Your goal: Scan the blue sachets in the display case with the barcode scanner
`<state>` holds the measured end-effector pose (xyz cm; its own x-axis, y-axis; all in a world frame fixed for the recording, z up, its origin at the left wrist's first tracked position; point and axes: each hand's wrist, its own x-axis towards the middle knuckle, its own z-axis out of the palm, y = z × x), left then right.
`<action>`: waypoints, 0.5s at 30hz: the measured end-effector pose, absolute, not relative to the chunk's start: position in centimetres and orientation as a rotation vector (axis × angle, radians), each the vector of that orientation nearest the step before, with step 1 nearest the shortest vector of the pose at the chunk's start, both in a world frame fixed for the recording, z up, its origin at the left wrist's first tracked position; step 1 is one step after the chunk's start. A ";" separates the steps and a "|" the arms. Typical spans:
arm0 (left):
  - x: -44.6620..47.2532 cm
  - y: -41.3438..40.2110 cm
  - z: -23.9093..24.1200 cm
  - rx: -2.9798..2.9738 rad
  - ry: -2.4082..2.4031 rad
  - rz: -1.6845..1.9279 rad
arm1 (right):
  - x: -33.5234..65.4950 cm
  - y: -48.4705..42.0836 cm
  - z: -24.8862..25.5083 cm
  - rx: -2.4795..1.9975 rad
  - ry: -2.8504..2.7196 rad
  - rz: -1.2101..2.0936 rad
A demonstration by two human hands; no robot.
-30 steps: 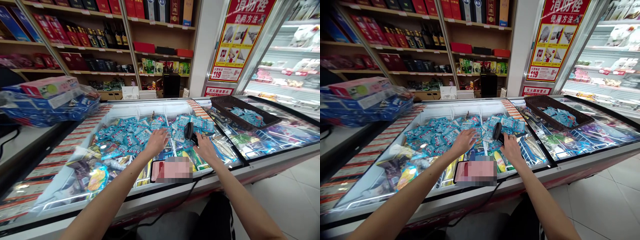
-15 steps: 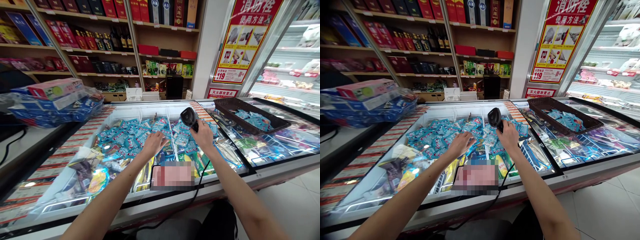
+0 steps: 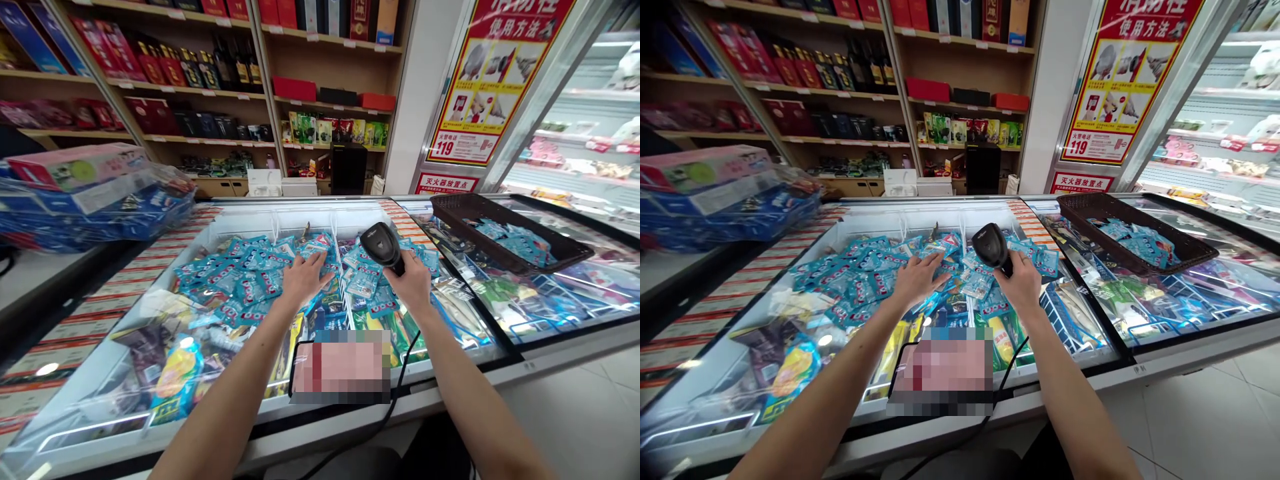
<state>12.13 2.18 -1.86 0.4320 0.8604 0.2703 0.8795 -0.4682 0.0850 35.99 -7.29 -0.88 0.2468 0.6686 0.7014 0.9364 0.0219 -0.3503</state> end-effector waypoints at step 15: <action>8.0 3.8 -1.3 -2.540 -1.769 -0.862 | 35.5 -6.9 -1.8 -1.729 -1.658 -0.391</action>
<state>7.98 3.83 -1.31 0.2509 0.8884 0.3845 0.8503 -0.3921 0.3510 35.50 -6.87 -1.79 0.1354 0.7485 0.6491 0.9597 0.0638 -0.2738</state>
